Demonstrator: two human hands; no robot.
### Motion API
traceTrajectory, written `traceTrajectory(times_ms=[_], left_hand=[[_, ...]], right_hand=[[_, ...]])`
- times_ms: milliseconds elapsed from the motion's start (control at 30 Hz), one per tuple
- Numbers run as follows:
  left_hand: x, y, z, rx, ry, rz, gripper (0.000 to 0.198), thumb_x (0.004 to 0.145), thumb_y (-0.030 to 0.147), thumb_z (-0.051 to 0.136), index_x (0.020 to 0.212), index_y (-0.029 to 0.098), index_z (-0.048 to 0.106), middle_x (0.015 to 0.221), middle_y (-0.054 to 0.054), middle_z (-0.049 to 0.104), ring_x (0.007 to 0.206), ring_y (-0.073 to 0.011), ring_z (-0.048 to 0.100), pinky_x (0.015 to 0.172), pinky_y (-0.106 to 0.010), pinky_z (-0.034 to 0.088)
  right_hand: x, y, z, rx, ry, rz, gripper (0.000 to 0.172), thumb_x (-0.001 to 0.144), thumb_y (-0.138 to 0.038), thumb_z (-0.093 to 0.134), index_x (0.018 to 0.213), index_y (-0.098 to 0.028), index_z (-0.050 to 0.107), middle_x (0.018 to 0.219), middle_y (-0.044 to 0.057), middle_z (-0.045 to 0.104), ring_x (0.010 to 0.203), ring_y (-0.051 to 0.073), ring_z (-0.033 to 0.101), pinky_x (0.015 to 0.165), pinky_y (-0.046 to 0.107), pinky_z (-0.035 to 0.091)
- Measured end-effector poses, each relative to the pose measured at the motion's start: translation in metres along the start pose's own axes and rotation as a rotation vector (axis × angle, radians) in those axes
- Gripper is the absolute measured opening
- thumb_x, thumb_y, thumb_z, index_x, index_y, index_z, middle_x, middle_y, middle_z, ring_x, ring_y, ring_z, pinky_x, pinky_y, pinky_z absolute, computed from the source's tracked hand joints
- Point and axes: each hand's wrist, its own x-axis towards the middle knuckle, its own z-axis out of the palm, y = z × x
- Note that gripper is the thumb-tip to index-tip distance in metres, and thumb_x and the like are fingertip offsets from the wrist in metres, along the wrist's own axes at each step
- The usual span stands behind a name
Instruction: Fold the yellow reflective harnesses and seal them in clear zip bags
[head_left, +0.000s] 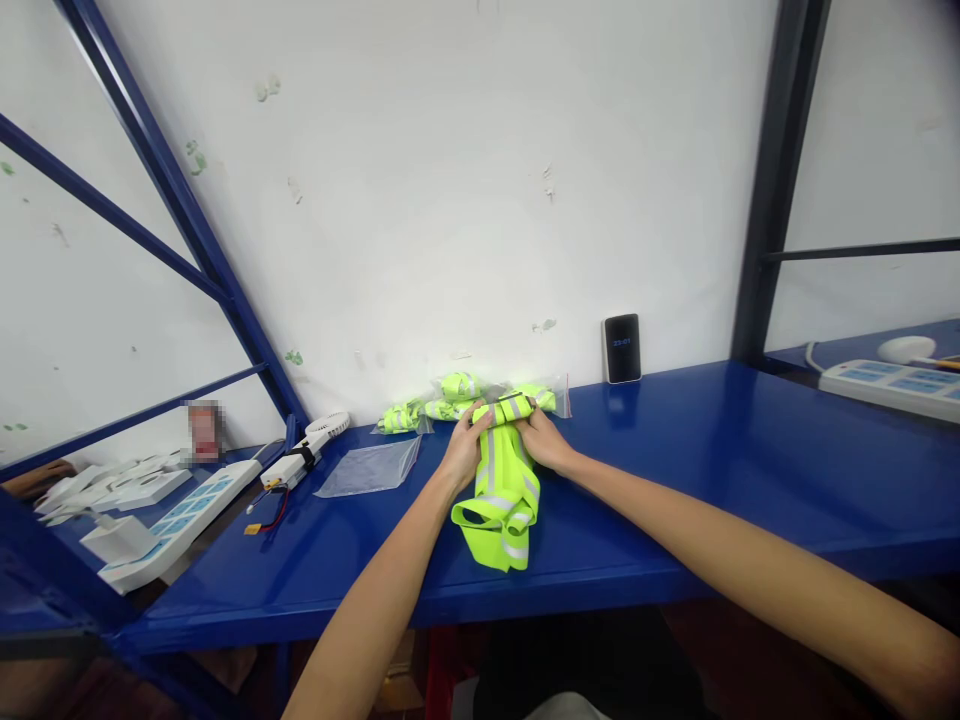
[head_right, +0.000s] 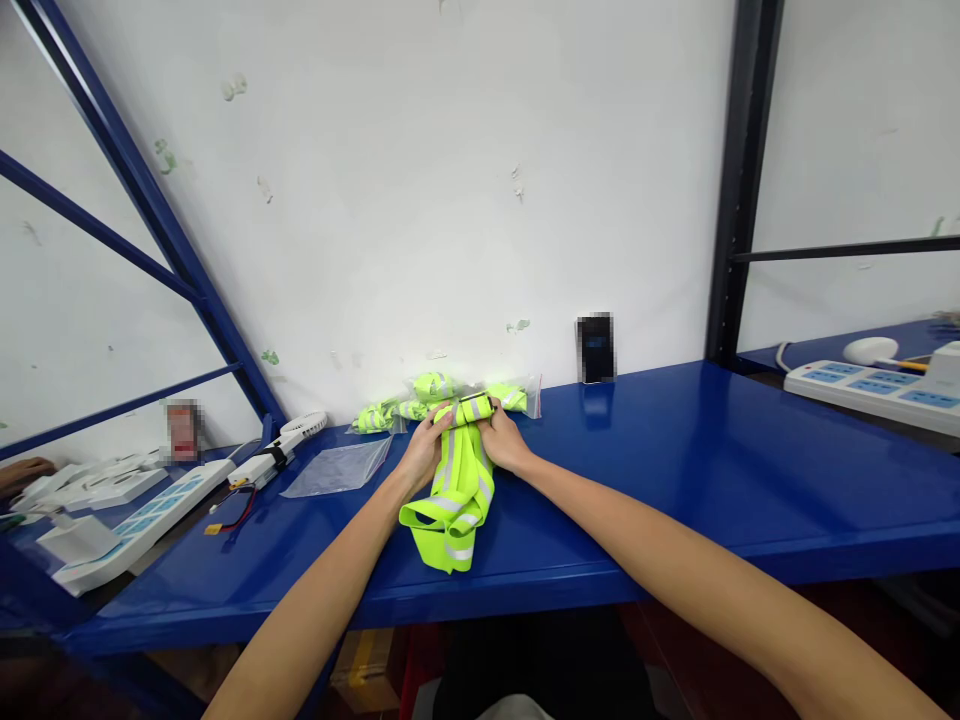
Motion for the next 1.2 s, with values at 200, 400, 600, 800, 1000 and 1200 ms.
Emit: traceTrajectory(times_ms=[200,400,600,800,1000,1200], left_hand=[[-0.003,0.003,-0.005,0.012,-0.012,0.071,0.078,0.07,0.033,0.08,0.138,0.022,0.042,0.106,-0.009,0.069,0.094,-0.0248,0.069,0.087,-0.04,0.053],[-0.007,0.007,0.0,-0.005,-0.161,0.079,0.066,0.067,0.026,0.082,0.126,0.017,0.054,0.107,-0.01,0.07,0.103,-0.0276,0.066,0.093,-0.041,0.05],[-0.005,0.009,-0.003,-0.017,-0.169,0.057,0.068,0.067,0.019,0.081,0.128,0.019,0.052,0.105,-0.009,0.07,0.103,-0.0265,0.066,0.095,-0.042,0.049],[-0.004,0.009,-0.013,0.022,-0.177,0.072,0.086,0.063,0.013,0.081,0.138,0.024,0.043,0.108,-0.008,0.07,0.105,-0.0267,0.065,0.095,-0.042,0.049],[0.002,0.003,-0.016,0.086,-0.06,0.2,0.084,0.06,0.016,0.083,0.136,0.021,0.047,0.11,-0.009,0.069,0.103,-0.0281,0.065,0.093,-0.042,0.049],[0.003,-0.002,-0.011,0.162,-0.111,0.163,0.082,0.072,0.027,0.078,0.142,0.026,0.036,0.117,-0.01,0.065,0.107,-0.028,0.063,0.095,-0.043,0.049]], right_hand=[[-0.003,-0.022,-0.005,0.399,-0.214,0.231,0.051,0.064,-0.011,0.068,0.112,-0.021,0.058,0.1,0.006,0.072,0.093,0.024,0.067,0.09,0.042,0.051],[-0.002,-0.019,-0.007,0.255,-0.088,0.115,0.057,0.057,-0.014,0.078,0.11,-0.019,0.06,0.098,0.007,0.073,0.095,0.027,0.068,0.089,0.044,0.053],[-0.003,-0.018,-0.008,-0.051,0.019,-0.055,0.072,0.06,-0.014,0.074,0.128,-0.016,0.051,0.131,0.013,0.057,0.123,0.027,0.053,0.11,0.044,0.035],[-0.013,-0.044,-0.018,0.224,-0.446,0.136,0.075,0.068,-0.022,0.074,0.137,-0.027,0.043,0.134,0.008,0.056,0.117,0.025,0.058,0.099,0.042,0.047],[-0.012,-0.045,-0.013,0.284,-0.321,0.249,0.05,0.079,-0.038,0.069,0.125,-0.026,0.053,0.125,0.009,0.063,0.11,0.025,0.062,0.09,0.038,0.053],[-0.011,-0.033,0.0,0.404,-0.22,0.215,0.061,0.075,-0.026,0.069,0.132,-0.027,0.047,0.136,0.007,0.055,0.125,0.025,0.052,0.103,0.039,0.047]])
